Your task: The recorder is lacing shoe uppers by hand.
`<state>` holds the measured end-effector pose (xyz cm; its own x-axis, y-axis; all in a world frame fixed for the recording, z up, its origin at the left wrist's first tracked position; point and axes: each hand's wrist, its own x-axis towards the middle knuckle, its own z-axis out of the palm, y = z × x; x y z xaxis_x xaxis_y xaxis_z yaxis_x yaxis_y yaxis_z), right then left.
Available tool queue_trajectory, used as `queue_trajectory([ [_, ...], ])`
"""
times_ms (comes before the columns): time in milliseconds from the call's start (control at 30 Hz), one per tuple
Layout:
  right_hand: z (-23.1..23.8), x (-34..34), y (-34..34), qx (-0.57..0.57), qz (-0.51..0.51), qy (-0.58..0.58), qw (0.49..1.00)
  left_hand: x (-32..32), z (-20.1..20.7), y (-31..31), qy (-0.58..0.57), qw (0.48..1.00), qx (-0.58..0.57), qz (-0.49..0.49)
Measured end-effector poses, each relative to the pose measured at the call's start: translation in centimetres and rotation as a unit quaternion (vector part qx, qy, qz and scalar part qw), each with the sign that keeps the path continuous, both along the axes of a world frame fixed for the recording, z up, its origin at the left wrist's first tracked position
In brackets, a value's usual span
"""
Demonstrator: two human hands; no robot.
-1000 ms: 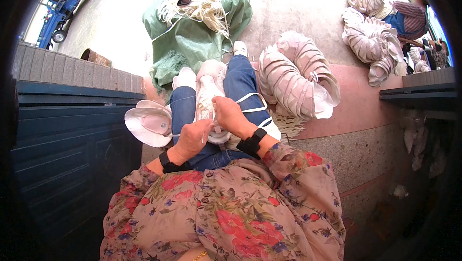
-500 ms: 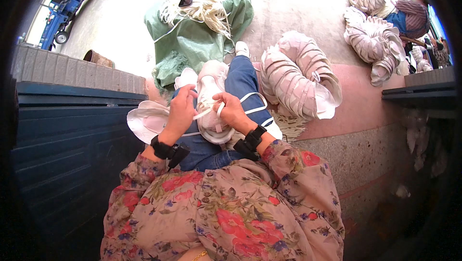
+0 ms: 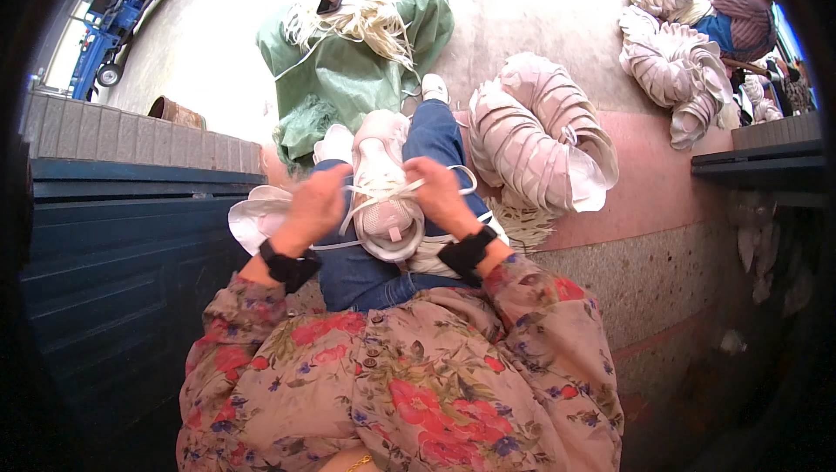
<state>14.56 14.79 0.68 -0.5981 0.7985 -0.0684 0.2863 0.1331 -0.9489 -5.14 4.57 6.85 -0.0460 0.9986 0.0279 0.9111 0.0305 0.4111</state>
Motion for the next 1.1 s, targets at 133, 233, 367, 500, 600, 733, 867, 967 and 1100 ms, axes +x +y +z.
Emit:
queue_trajectory([
  [133, -6.7, 12.7, 5.4, 0.123, -0.223, -0.118, 0.96, -9.3, 2.0, -6.1, 0.056, 0.948, -0.041, 0.312],
  [233, -11.7, 25.4, 8.0, -0.087, -0.424, -0.156, 0.888, -17.8, 1.1, -16.4, 0.258, 0.862, -0.15, 0.41],
  [367, -11.7, 29.6, 6.4, -0.056, -0.359, -0.323, 0.874, -19.9, 0.6, -22.6, -0.024, 0.84, -0.202, 0.503],
  [500, -8.0, 21.6, 6.5, 0.161, -0.296, -0.23, 0.913, -17.6, -0.6, -18.5, 0.074, 0.917, -0.123, 0.371],
  [600, -0.8, 9.2, 5.3, 0.146, -0.139, -0.117, 0.973, -14.1, -2.8, -11.9, -0.066, 0.956, -0.068, 0.279],
  [733, 1.4, 0.3, 1.8, 0.241, 0.156, 0.015, 0.958, -5.7, -2.2, -4.3, -0.081, 0.989, 0.018, 0.12],
  [867, 1.7, -2.3, 1.1, 0.332, 0.269, -0.02, 0.904, -1.0, -2.0, -3.0, -0.101, 0.992, 0.001, 0.072],
  [967, 2.0, -2.9, 1.7, 0.359, 0.348, -0.107, 0.859, 1.0, -2.2, -2.9, -0.16, 0.982, -0.031, 0.099],
  [1100, 3.1, -2.8, 3.0, 0.206, 0.399, -0.124, 0.885, 1.5, -2.6, -2.7, -0.154, 0.983, -0.04, 0.097],
])
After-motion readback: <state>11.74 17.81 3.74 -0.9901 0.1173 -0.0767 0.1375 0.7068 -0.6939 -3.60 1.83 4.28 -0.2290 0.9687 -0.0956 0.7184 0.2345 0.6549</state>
